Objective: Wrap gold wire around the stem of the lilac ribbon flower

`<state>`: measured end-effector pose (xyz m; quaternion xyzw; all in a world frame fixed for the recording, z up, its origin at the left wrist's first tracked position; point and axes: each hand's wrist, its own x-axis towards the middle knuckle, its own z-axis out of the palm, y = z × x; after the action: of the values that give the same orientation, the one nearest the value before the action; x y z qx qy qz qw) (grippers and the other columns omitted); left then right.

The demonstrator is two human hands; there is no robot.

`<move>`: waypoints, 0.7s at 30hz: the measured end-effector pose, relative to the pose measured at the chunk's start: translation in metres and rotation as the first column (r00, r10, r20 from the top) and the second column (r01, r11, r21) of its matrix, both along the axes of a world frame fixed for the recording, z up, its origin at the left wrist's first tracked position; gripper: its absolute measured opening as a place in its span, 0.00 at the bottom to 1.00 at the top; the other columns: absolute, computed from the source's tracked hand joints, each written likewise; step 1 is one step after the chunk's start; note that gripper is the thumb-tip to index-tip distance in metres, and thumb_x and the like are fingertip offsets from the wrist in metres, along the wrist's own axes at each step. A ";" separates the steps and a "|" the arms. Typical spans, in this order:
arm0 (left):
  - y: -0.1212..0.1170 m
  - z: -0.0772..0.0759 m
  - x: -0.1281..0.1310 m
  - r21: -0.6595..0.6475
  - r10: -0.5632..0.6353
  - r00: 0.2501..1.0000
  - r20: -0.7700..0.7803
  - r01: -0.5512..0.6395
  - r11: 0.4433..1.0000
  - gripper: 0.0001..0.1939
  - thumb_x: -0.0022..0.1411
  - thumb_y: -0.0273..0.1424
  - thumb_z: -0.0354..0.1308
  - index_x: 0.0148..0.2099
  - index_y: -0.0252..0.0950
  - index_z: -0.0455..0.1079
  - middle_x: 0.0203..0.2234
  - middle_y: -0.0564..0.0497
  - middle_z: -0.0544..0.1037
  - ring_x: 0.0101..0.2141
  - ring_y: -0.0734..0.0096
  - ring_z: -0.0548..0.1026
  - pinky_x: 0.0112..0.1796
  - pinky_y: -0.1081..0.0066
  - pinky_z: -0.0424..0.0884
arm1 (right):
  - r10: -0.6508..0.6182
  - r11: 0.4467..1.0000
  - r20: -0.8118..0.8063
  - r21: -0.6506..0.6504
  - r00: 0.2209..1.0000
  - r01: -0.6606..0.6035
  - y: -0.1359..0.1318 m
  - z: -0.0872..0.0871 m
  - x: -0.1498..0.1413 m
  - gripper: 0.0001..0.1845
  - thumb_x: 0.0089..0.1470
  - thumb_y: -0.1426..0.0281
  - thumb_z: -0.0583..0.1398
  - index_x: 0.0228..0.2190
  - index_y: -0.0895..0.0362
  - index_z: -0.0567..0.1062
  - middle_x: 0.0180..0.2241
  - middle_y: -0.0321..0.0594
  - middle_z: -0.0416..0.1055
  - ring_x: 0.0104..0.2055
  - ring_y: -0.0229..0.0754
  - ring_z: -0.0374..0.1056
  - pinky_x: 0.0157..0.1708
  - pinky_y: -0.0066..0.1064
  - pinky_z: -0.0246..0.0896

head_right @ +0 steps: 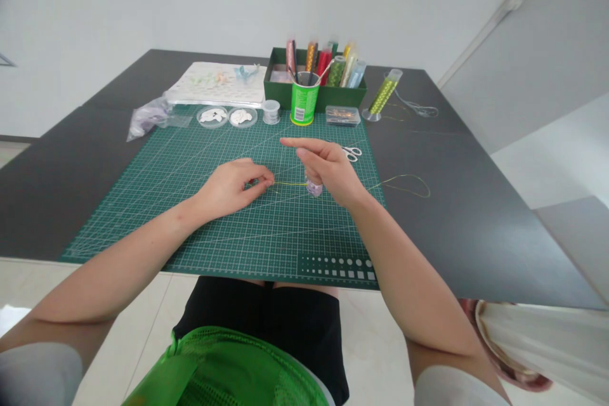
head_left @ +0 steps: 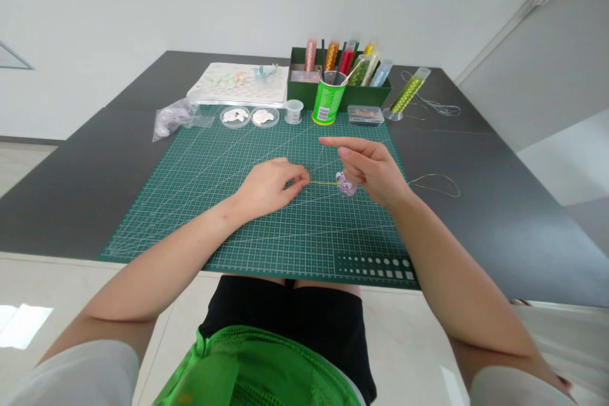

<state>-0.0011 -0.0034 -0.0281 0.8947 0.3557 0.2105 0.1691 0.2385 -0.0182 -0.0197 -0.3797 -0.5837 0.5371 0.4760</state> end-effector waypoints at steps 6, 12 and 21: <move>-0.001 0.003 0.001 -0.111 -0.032 0.997 0.068 0.040 0.993 0.08 0.70 0.31 0.59 0.39 0.38 0.79 0.29 0.52 0.82 0.35 0.64 0.77 0.37 0.67 0.66 | 0.010 1.000 0.068 0.006 0.998 -0.011 0.010 -0.005 0.011 0.19 0.64 0.64 0.64 0.53 0.59 0.81 0.17 0.22 0.46 0.19 0.32 0.38 0.19 0.31 0.33; -0.004 0.008 0.001 -0.322 -0.078 0.976 0.205 0.142 0.936 0.09 0.68 0.33 0.60 0.37 0.38 0.79 0.25 0.54 0.81 0.29 0.71 0.76 0.35 0.71 0.67 | 0.120 0.993 0.152 -0.034 0.981 -0.117 0.015 -0.010 0.019 0.20 0.65 0.66 0.62 0.53 0.62 0.81 0.16 0.21 0.45 0.18 0.31 0.38 0.20 0.30 0.32; -0.002 0.007 0.000 -0.265 -0.096 0.982 0.165 0.138 0.954 0.09 0.68 0.32 0.59 0.36 0.38 0.78 0.26 0.54 0.81 0.30 0.70 0.75 0.35 0.70 0.66 | 0.172 0.985 0.231 -0.041 0.958 -0.167 0.015 -0.008 0.019 0.23 0.64 0.62 0.64 0.57 0.58 0.80 0.17 0.22 0.45 0.19 0.31 0.39 0.20 0.29 0.32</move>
<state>-0.0008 -0.0056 -0.0214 0.8636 0.3140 0.2155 0.3305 0.2579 -0.0035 -0.0278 -0.3942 -0.6603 0.5336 0.3520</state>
